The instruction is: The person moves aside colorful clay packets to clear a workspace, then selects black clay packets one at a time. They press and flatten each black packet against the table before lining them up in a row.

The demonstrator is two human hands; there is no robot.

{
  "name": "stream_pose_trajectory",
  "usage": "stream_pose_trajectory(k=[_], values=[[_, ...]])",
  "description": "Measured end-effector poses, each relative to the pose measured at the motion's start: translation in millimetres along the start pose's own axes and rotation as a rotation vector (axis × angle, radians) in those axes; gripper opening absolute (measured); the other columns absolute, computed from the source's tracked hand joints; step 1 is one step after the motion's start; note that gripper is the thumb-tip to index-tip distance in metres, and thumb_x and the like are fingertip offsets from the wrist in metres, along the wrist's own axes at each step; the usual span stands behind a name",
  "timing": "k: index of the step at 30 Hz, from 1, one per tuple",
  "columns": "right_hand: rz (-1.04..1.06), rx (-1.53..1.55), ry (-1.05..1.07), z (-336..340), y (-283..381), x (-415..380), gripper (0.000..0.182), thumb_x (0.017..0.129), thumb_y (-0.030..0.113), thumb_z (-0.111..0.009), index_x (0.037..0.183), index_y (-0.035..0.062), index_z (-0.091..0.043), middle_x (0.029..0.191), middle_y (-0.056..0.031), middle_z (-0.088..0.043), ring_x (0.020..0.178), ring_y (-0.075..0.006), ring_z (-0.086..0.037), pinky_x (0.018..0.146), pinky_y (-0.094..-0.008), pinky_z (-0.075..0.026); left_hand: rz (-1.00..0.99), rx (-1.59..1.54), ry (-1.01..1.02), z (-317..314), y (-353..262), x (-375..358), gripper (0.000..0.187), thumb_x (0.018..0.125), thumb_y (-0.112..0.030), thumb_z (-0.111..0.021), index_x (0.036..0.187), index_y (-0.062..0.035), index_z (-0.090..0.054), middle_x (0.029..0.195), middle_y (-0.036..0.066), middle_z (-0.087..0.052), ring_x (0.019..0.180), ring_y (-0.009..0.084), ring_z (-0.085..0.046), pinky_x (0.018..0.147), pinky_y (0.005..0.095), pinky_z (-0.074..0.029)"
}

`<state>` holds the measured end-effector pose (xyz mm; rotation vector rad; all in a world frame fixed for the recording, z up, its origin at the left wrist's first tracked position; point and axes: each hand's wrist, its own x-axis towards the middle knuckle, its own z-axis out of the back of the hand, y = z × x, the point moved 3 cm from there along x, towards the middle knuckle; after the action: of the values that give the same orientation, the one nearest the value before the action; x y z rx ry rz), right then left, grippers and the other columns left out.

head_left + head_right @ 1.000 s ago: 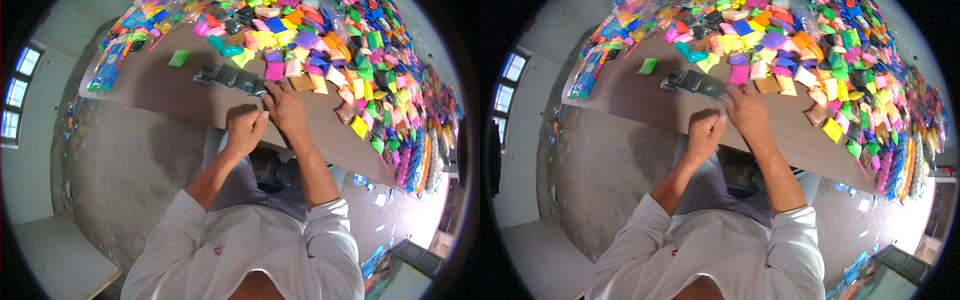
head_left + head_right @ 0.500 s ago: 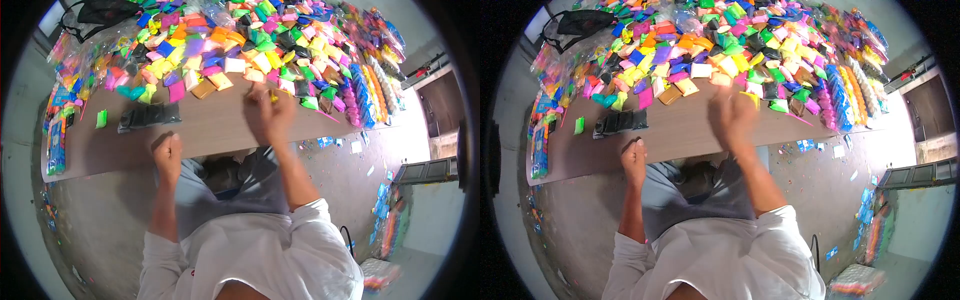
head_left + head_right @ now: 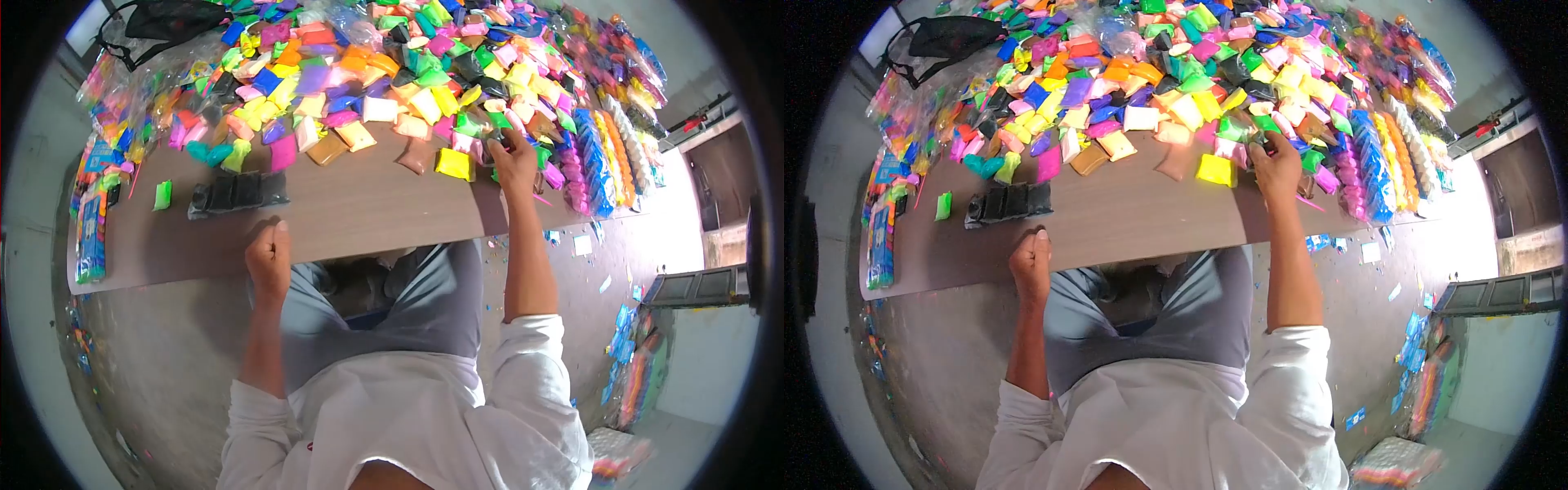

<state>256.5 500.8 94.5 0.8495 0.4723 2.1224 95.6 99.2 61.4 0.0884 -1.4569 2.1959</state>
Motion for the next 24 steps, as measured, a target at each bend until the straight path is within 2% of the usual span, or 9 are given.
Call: stream_pose_trajectory(k=[2, 3, 9, 12, 14, 17, 20, 22, 24], values=[[-0.199, 0.767, 0.083, -4, 4, -17, 0.031, 0.083, 0.012, -0.070, 0.108, -0.0053, -0.066, 0.092, -0.0076, -0.069, 0.079, -0.0182, -0.065, 0.073, -0.0305, -0.050, 0.049, 0.039, 0.019, 2, -3, -2, 0.032, 0.096, -0.018, -0.056, 0.072, 0.0020, -0.049, 0.061, 0.013, -0.040, 0.058, 0.0168, -0.038, 0.055, 0.0348, -0.037], [-0.259, 0.936, 0.138, 1, 26, -29, 0.024, 0.086, 0.002, -0.066, 0.109, -0.0058, -0.064, 0.095, -0.0028, -0.066, 0.082, -0.0118, -0.061, 0.076, -0.0261, -0.049, 0.062, 0.050, 0.013, 2, -2, -3, 0.032, 0.096, -0.018, -0.056, 0.072, 0.0020, -0.049, 0.061, 0.013, -0.040, 0.058, 0.0168, -0.038, 0.055, 0.0348, -0.037], [-0.412, 1.463, 0.542, -62, 127, -113, 0.024, 0.086, 0.006, -0.069, 0.109, 0.0024, -0.063, 0.095, -0.0027, -0.066, 0.085, -0.0115, -0.061, 0.079, -0.0259, -0.049, 0.071, 0.037, 0.175, -2, -14, 6, 0.038, 0.094, -0.034, -0.057, 0.077, -0.0005, -0.056, 0.066, 0.019, -0.050, 0.061, 0.0326, -0.045, 0.059, 0.0398, -0.041], [-0.536, 1.547, 0.830, -102, 172, -147, 0.024, 0.087, 0.005, -0.068, 0.110, 0.0032, -0.063, 0.096, -0.0022, -0.066, 0.083, -0.0095, -0.060, 0.076, -0.0245, -0.048, 0.123, 0.098, 0.173, 0, -19, 4, 0.038, 0.095, -0.036, -0.056, 0.080, -0.0011, -0.057, 0.069, 0.019, -0.053, 0.064, 0.0343, -0.050, 0.061, 0.0413, -0.042], [-0.501, 1.559, 0.873, -117, 192, -161, 0.022, 0.088, 0.007, -0.067, 0.109, 0.0033, -0.064, 0.095, -0.0008, -0.066, 0.081, -0.0078, -0.059, 0.072, -0.0226, -0.047, 0.131, 0.094, 0.257, 2, -18, 2, 0.039, 0.096, -0.039, -0.053, 0.085, -0.0016, -0.057, 0.073, 0.020, -0.056, 0.069, 0.0372, -0.055, 0.065, 0.0439, -0.043], [-0.396, 1.465, 0.943, -122, 208, -170, 0.022, 0.090, 0.009, -0.066, 0.111, 0.0029, -0.064, 0.095, -0.0003, -0.067, 0.081, -0.0071, -0.059, 0.072, -0.0216, -0.047, 0.103, -0.061, 0.208, 8, -16, -3, 0.039, 0.098, -0.039, -0.049, 0.093, -0.0021, -0.058, 0.080, 0.021, -0.060, 0.077, 0.0404, -0.059, 0.069, 0.0460, -0.044], [-0.356, 1.434, 1.011, -114, 210, -163, 0.022, 0.091, 0.010, -0.064, 0.111, 0.0022, -0.065, 0.094, 0.0015, -0.066, 0.079, -0.0052, -0.056, 0.069, -0.0203, -0.044, 0.096, -0.002, 0.233, 7, -7, -5, 0.038, 0.098, -0.038, -0.048, 0.099, -0.0022, -0.059, 0.085, 0.023, -0.062, 0.083, 0.0428, -0.060, 0.072, 0.0469, -0.045], [-0.207, 1.169, 1.126, -109, 205, -156, 0.019, 0.092, 0.011, -0.063, 0.109, 0.0017, -0.066, 0.092, 0.0027, -0.065, 0.078, -0.0038, -0.053, 0.068, -0.0200, -0.041, 0.104, 0.031, 0.250, 7, -6, -6, 0.037, 0.098, -0.037, -0.048, 0.100, -0.0021, -0.060, 0.086, 0.023, -0.062, 0.084, 0.0429, -0.060, 0.072, 0.0473, -0.045], [-0.144, 1.127, 1.115, -111, 203, -155, 0.018, 0.092, 0.011, -0.064, 0.107, 0.0017, -0.067, 0.091, 0.0032, -0.065, 0.078, -0.0034, -0.052, 0.067, -0.0200, -0.040, 0.105, 0.064, 0.275, 6, -7, -5, 0.037, 0.098, -0.036, -0.049, 0.101, -0.0021, -0.061, 0.086, 0.023, -0.063, 0.085, 0.0430, -0.059, 0.073, 0.0477, -0.045]])
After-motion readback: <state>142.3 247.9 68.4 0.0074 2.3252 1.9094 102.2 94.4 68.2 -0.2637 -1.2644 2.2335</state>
